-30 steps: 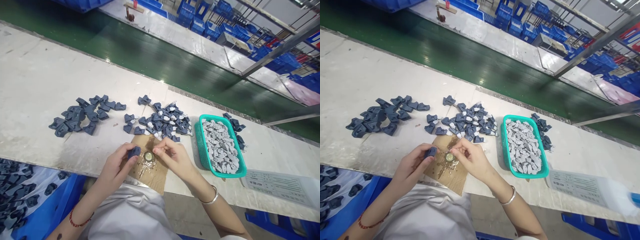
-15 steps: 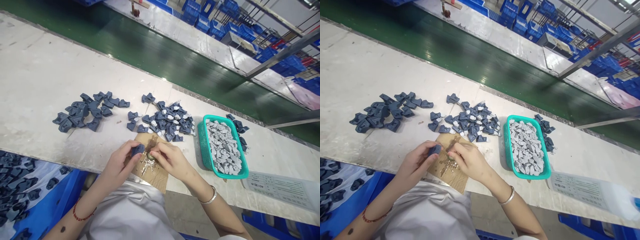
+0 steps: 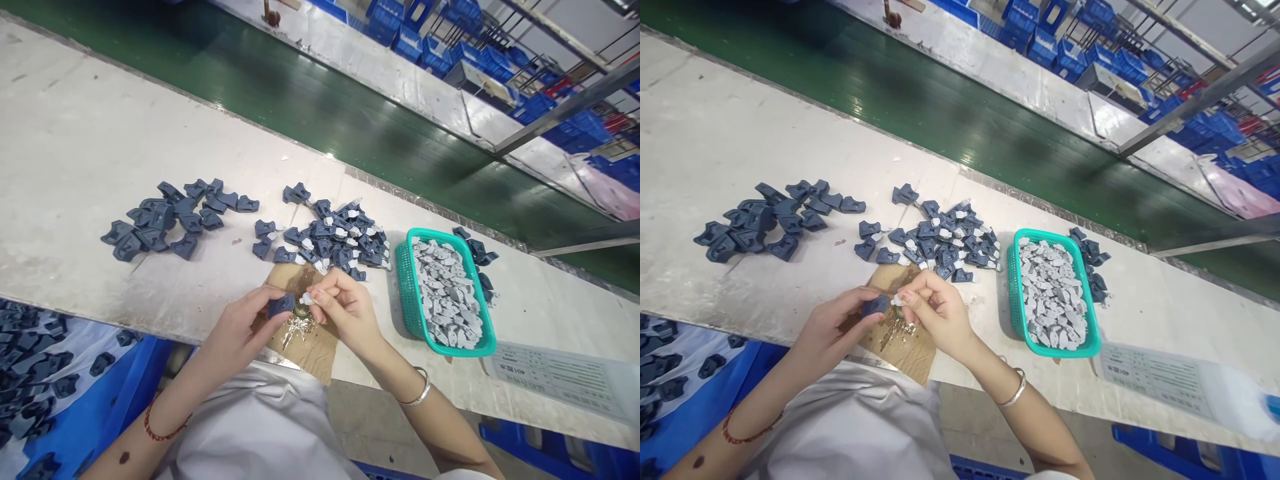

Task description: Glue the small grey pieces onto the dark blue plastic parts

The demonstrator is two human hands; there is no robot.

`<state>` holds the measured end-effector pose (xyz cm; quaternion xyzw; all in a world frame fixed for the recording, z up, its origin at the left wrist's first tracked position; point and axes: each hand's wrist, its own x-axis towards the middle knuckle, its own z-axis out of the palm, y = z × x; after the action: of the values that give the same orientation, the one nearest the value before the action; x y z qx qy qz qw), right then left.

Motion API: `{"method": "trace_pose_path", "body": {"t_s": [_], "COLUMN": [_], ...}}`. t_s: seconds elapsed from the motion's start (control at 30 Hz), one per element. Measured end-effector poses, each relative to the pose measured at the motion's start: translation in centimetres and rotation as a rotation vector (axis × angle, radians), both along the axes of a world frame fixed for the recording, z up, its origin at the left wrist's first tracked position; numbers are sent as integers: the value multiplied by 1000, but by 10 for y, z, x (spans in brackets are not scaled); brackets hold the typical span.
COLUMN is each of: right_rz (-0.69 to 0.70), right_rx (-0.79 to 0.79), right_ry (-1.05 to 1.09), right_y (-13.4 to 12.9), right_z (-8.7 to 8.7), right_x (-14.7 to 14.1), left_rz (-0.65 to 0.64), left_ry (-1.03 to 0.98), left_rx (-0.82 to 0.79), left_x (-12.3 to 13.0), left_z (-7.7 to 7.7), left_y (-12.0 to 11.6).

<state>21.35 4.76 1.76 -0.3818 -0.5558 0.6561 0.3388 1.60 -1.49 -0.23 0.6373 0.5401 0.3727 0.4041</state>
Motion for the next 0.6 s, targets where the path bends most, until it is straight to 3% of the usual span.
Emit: {"method": "trace_pose_path", "body": {"t_s": [0.43, 0.6], "right_rz": [46, 32], "right_rx": [53, 114], "right_ry": [39, -63], "right_y": [-2, -6], "right_z": [-7, -9], "right_x": [-6, -8], "left_rz": [-28, -36], "left_ry": [21, 21], "left_rx": [-5, 21], "left_x": [1, 3], "left_z": [4, 5], "left_y": [0, -1]}}
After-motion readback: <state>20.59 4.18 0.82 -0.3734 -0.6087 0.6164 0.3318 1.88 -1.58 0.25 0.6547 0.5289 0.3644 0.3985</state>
